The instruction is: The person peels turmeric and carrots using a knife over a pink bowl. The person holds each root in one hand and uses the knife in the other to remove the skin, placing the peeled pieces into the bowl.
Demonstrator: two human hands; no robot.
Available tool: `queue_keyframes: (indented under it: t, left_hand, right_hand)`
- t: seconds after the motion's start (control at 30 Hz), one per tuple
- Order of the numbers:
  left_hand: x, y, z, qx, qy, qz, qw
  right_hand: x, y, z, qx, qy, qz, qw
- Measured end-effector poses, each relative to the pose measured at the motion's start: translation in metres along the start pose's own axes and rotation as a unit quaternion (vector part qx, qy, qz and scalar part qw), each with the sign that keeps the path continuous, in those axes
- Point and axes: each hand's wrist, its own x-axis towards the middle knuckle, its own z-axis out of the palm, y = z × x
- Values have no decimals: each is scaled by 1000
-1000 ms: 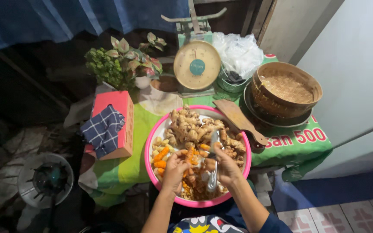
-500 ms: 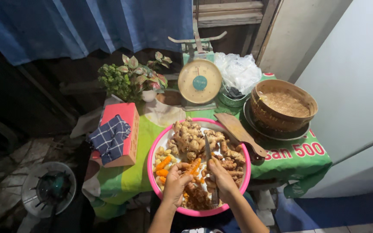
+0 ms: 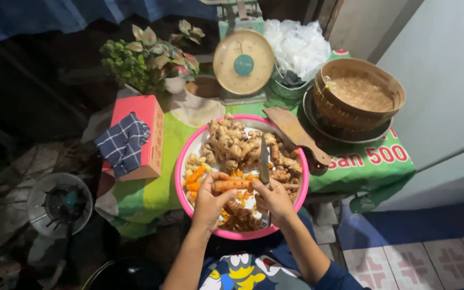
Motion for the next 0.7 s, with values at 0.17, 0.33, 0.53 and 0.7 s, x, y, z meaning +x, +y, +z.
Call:
queue_keyframes:
  t: [0.17,0.33,0.53,0.7]
  left_hand:
    - [9,-2,1,-78,-6,-12,997]
    - [27,1,-10,-169,6,-73,983]
    - [34,11,-9,-215,1,-107,971]
    - [34,18,-2,-233,-8,-108,966]
  right_hand:
    - [0,9,-6,31,-41,37,998]
    - [5,12,-10,58,-33,32,997]
    - [-30,-5,7,-154,-43,-59,985]
    - [-50,-12,27,-314,-51,-152,936]
